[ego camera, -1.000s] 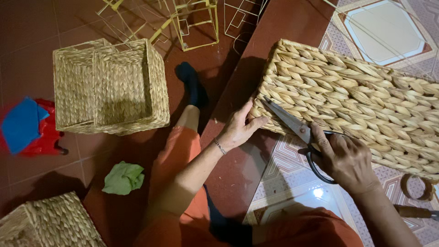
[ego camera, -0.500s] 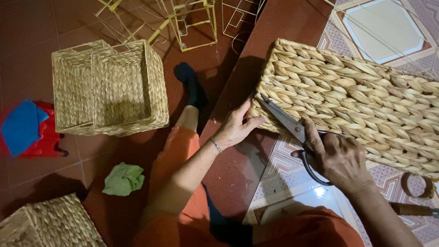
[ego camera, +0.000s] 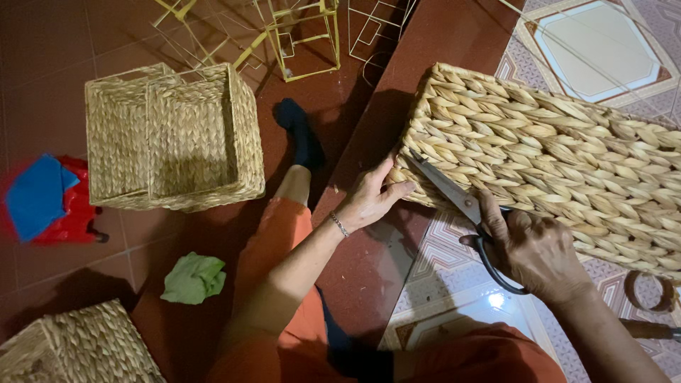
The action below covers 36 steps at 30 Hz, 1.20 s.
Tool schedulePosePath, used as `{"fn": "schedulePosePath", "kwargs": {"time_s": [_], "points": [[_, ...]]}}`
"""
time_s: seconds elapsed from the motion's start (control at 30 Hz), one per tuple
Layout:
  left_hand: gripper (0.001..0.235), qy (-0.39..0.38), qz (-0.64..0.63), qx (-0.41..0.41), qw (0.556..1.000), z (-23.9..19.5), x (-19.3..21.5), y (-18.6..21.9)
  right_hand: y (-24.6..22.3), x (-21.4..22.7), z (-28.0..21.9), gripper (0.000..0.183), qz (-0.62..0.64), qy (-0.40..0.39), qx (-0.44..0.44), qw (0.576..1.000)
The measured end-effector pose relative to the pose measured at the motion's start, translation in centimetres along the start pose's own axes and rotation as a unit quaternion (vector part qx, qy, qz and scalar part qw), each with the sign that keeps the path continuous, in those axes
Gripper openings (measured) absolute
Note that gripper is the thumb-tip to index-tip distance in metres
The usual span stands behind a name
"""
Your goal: The person uses shears to trim excess woven fibers along the edges of a rectangular basket. They rotate the basket to access different sides and continue cutting protruding strands to smooth the rim.
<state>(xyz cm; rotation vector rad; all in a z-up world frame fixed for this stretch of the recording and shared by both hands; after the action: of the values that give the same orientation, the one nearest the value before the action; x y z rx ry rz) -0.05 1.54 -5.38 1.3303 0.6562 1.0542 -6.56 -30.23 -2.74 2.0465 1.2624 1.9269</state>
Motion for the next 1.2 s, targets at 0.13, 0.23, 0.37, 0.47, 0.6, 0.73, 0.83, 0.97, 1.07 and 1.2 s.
{"fn": "schedulePosePath", "kwargs": {"time_s": [0.13,0.23,0.37,0.47,0.6,0.73,0.83,0.97,1.07,1.2], "points": [[0.057,0.003,0.017,0.001,1.0,0.0,0.0,0.0,0.1,-0.6,-0.3,0.066,0.04,0.052,-0.011,0.998],[0.052,0.011,0.028,0.017,0.999,0.0,-0.3,-0.3,-0.3,-0.1,-1.7,0.063,0.079,0.011,0.0,0.997],[0.047,0.008,0.041,0.05,0.998,-0.1,-0.4,-0.4,-0.9,1.7,-5.9,0.079,0.295,0.099,-0.067,0.948],[0.054,0.019,0.01,-0.048,0.999,0.0,0.0,0.3,-0.2,1.2,-7.4,0.079,0.366,0.163,-0.148,0.904],[0.05,0.02,0.031,0.058,0.998,0.8,0.5,0.9,0.3,-2.0,-10.9,0.053,0.369,0.257,-0.248,0.858],[0.041,0.048,0.115,0.065,0.99,2.0,0.6,2.0,0.8,-7.3,-13.6,0.02,0.52,0.351,-0.354,0.693],[0.036,0.065,0.135,0.073,0.986,1.5,0.2,2.2,1.2,-11.7,-14.9,0.024,0.722,0.426,-0.369,0.402],[0.032,0.08,0.14,0.11,0.981,1.6,-0.2,2.2,1.6,-15.0,-16.6,0.03,0.691,0.468,-0.412,0.365],[0.033,0.105,0.189,0.003,0.976,1.5,-0.4,2.1,1.6,-16.6,-17.0,0.034,0.687,0.475,-0.423,0.351],[0.037,0.112,0.214,0.063,0.968,2.0,-0.1,1.6,1.5,-17.1,-15.8,0.041,0.705,0.477,-0.425,0.309]]}}
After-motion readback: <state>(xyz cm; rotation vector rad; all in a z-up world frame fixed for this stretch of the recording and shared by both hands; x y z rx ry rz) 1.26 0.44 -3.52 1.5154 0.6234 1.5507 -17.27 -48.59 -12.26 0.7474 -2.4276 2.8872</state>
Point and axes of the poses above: each hand's wrist, its own z-axis towards the middle knuckle, its own x-axis out of the back of the hand, y = z × x, the point moved 1 cm from there along z, towards the middle knuckle, and after that the axes turned 7 degrees about -y, right-handed, at the moved point
